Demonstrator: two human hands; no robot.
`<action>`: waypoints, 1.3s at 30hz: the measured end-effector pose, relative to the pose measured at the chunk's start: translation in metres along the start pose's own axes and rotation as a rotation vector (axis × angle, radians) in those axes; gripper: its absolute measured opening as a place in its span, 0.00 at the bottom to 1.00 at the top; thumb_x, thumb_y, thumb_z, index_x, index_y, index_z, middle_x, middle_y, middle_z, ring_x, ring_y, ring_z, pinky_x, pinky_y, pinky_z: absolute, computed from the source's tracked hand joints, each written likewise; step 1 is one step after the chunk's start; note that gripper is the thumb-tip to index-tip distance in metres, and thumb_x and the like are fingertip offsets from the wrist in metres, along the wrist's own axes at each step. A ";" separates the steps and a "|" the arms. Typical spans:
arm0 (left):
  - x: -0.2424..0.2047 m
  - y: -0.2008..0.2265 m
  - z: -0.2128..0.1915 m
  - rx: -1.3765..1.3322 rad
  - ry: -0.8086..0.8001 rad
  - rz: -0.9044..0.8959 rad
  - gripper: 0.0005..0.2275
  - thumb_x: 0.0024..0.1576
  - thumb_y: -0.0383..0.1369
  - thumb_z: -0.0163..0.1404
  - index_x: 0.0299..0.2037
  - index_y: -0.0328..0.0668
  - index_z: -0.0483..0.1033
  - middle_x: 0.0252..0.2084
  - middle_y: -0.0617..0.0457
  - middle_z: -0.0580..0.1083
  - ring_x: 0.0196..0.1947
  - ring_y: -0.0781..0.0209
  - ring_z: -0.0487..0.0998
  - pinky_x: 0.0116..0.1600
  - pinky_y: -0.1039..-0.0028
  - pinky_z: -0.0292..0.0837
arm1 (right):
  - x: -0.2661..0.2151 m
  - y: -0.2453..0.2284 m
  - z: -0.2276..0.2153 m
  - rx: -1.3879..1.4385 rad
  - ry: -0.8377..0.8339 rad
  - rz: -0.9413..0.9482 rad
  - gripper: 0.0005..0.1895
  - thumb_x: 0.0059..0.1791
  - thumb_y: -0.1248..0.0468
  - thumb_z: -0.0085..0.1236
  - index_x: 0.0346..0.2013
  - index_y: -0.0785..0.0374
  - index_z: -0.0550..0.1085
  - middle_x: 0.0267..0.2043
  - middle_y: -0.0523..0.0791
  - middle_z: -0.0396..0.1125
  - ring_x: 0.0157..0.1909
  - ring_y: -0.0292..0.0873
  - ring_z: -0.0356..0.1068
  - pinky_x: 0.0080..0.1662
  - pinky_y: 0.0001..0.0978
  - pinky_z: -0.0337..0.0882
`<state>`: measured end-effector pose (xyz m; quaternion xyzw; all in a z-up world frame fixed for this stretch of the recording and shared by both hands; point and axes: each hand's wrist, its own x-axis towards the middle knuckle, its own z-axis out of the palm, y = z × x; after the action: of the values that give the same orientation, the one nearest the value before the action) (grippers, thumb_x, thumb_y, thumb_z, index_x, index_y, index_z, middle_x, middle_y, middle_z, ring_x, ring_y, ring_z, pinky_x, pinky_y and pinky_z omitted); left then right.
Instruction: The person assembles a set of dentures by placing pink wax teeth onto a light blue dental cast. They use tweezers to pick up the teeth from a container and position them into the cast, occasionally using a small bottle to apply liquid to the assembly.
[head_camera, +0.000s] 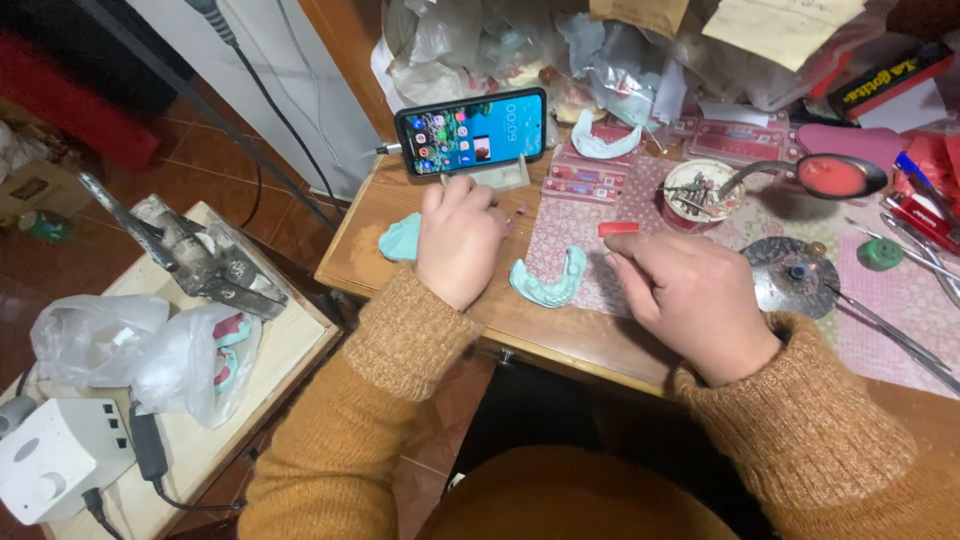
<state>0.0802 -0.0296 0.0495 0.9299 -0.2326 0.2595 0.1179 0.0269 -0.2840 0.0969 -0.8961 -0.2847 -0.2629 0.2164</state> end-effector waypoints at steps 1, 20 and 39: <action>0.001 0.000 -0.001 0.021 0.054 0.027 0.03 0.50 0.31 0.60 0.26 0.43 0.81 0.36 0.54 0.76 0.47 0.51 0.73 0.52 0.60 0.62 | 0.000 0.000 0.000 0.007 -0.003 0.012 0.09 0.49 0.64 0.62 0.44 0.59 0.80 0.36 0.48 0.74 0.36 0.50 0.74 0.40 0.40 0.73; -0.035 0.055 -0.003 -0.093 0.182 0.282 0.08 0.56 0.37 0.62 0.40 0.45 0.81 0.35 0.58 0.75 0.52 0.58 0.75 0.71 0.53 0.54 | 0.001 0.003 0.001 0.028 -0.016 0.007 0.07 0.49 0.63 0.63 0.40 0.62 0.80 0.37 0.48 0.75 0.36 0.50 0.75 0.39 0.40 0.73; -0.035 0.015 -0.019 -0.326 -0.073 0.274 0.13 0.51 0.39 0.61 0.45 0.52 0.80 0.49 0.60 0.76 0.59 0.54 0.71 0.65 0.53 0.55 | -0.006 -0.002 0.023 0.029 -0.485 -0.048 0.16 0.45 0.62 0.57 0.48 0.55 0.75 0.19 0.50 0.70 0.23 0.55 0.72 0.28 0.51 0.71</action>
<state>0.0384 -0.0237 0.0480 0.8669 -0.4000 0.1981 0.2217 0.0295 -0.2724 0.0763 -0.9228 -0.3533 -0.0408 0.1484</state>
